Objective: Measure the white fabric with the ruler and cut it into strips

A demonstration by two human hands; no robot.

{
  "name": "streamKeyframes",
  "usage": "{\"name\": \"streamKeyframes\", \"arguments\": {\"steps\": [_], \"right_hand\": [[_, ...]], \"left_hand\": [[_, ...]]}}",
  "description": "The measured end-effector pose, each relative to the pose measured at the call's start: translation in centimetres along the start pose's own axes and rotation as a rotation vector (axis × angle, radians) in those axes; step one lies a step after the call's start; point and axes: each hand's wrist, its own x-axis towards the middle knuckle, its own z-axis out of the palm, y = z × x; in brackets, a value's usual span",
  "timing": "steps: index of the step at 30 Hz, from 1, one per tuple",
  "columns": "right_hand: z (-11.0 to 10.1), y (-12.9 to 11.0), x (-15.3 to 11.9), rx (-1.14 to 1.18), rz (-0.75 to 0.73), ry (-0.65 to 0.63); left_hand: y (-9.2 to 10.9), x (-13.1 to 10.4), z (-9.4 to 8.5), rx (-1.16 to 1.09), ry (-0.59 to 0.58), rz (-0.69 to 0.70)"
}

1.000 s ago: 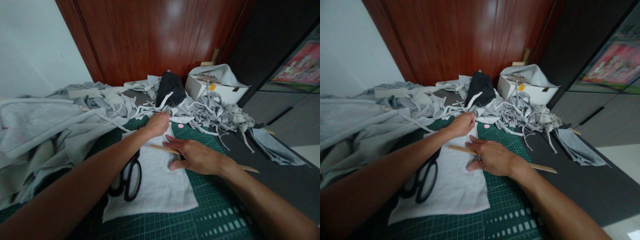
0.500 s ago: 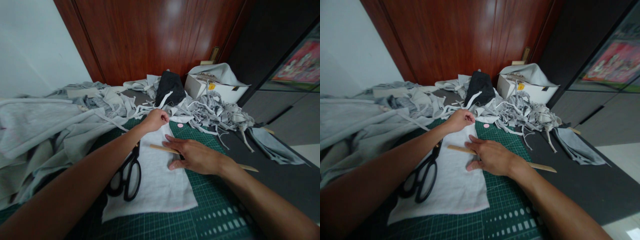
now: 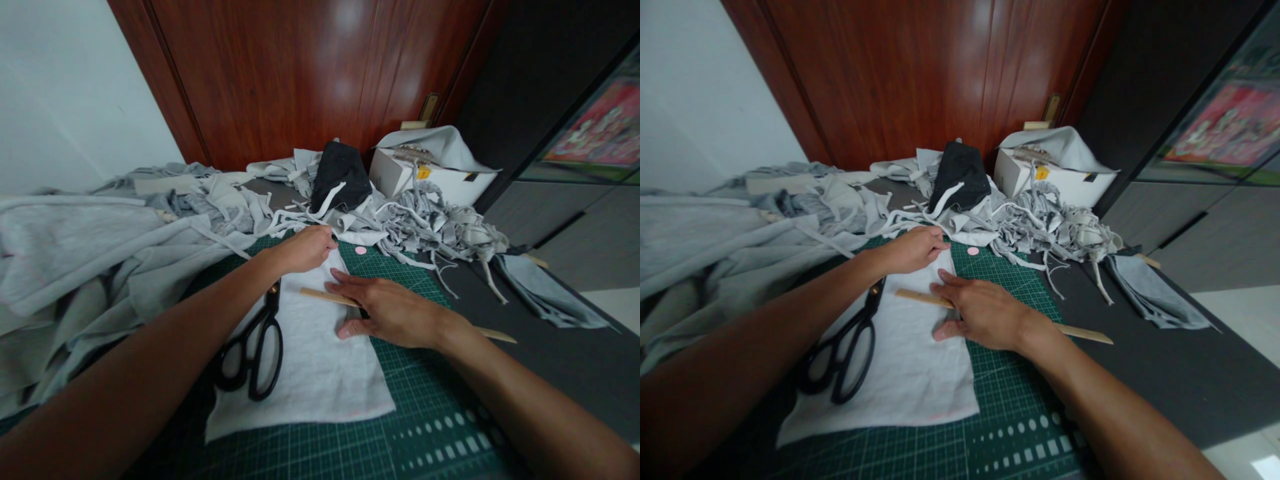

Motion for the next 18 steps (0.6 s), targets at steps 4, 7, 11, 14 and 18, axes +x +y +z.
{"name": "streamKeyframes", "arguments": {"steps": [4, 7, 11, 14, 18], "right_hand": [[0.0, 0.0, 0.0, -0.002, 0.001, 0.006], [-0.1, -0.2, 0.0, -0.035, 0.011, -0.016], [-0.3, -0.4, 0.0, -0.032, 0.030, -0.035], [-0.4, -0.4, 0.0, -0.007, 0.027, -0.032], [-0.4, -0.5, 0.0, 0.017, 0.014, -0.033]], "left_hand": [[0.7, -1.2, -0.2, -0.012, -0.033, -0.009], [1.1, -2.0, 0.0, -0.077, -0.021, -0.010], [1.4, -2.4, 0.3, -0.090, 0.001, -0.021], [1.6, -2.5, 0.5, -0.055, 0.007, -0.042], [1.6, -2.8, 0.6, -0.021, -0.001, -0.063]]}}
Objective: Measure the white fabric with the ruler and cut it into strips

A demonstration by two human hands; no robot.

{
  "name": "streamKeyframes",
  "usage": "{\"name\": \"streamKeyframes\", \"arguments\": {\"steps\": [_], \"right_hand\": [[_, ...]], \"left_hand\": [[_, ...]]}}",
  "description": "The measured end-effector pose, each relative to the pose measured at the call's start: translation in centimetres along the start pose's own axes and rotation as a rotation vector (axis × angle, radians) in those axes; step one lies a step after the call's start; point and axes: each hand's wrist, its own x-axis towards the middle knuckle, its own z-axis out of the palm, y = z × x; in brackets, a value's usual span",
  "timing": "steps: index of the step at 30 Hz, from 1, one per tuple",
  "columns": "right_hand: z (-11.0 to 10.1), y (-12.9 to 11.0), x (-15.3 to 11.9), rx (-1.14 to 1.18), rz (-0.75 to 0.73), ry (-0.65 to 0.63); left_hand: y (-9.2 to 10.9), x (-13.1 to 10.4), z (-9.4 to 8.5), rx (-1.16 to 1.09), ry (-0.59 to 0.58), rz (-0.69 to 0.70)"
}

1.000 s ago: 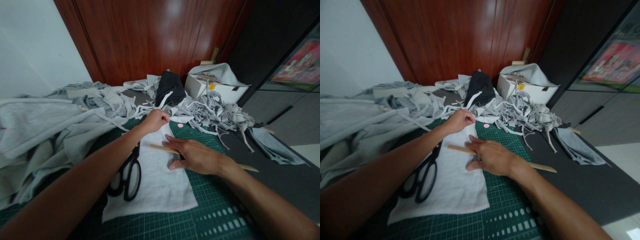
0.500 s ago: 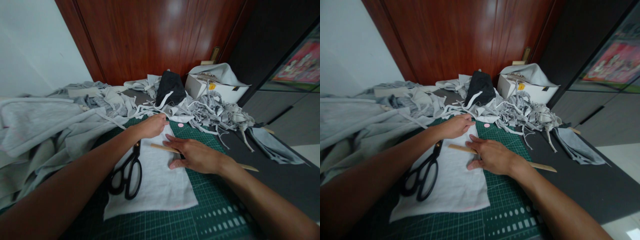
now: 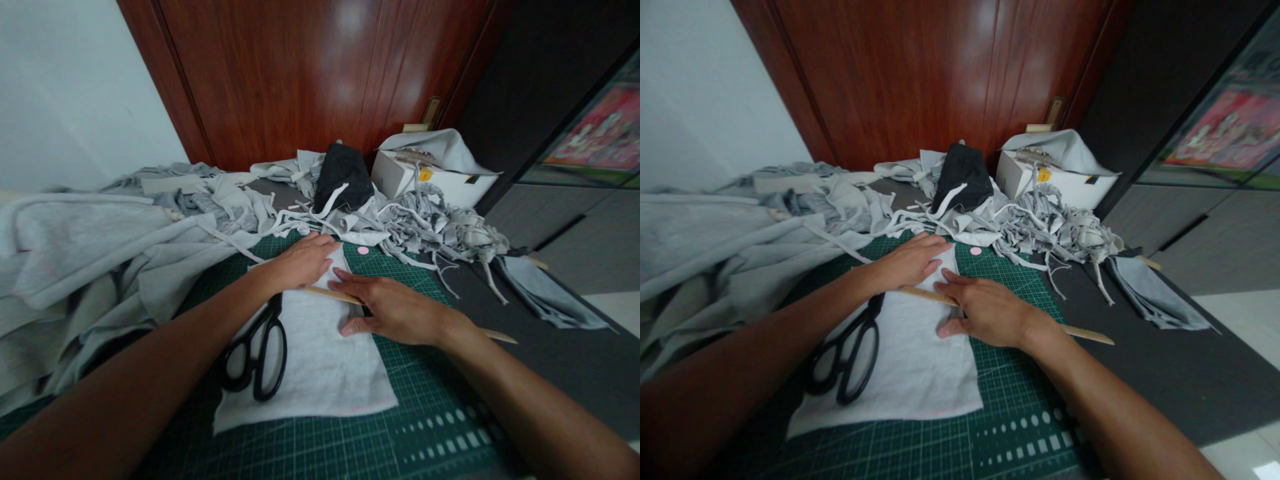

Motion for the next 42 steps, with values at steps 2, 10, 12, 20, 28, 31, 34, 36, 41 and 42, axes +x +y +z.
{"name": "streamKeyframes", "arguments": {"steps": [2, 10, 12, 20, 28, 31, 34, 36, 41, 42], "right_hand": [[-0.1, -0.1, 0.0, 0.013, 0.001, -0.001], [-0.2, -0.3, -0.1, 0.002, 0.018, -0.017], [-0.2, -0.3, -0.1, 0.008, 0.013, -0.015], [0.1, 0.2, -0.2, 0.054, 0.002, 0.041], [0.0, 0.4, -0.2, 0.072, -0.033, 0.046], [0.0, 0.3, -0.3, 0.057, -0.021, 0.036], [0.1, 0.4, -0.3, 0.064, -0.033, 0.047], [0.1, 0.4, -0.3, 0.070, -0.033, 0.058], [0.1, 0.4, -0.3, 0.036, -0.029, 0.034], [0.0, 0.5, -0.3, 0.032, -0.026, 0.028]], "left_hand": [[-0.1, -0.1, 0.1, -0.009, 0.009, -0.011], [-0.6, 0.2, 0.8, 0.006, -0.053, 0.037], [-0.6, 0.1, 0.6, 0.005, -0.088, 0.039], [-0.3, -0.6, -1.1, -0.031, -0.144, 0.051], [-0.4, -1.2, -1.0, -0.033, -0.046, 0.139], [-0.5, -1.2, -0.8, -0.040, -0.035, 0.157], [-0.7, -1.2, -0.5, -0.017, -0.048, 0.155], [-0.8, -1.1, -0.4, -0.016, -0.061, 0.152], [-0.9, -0.9, -0.8, -0.063, -0.105, 0.111], [-0.9, -0.9, -1.0, -0.073, -0.114, 0.105]]}}
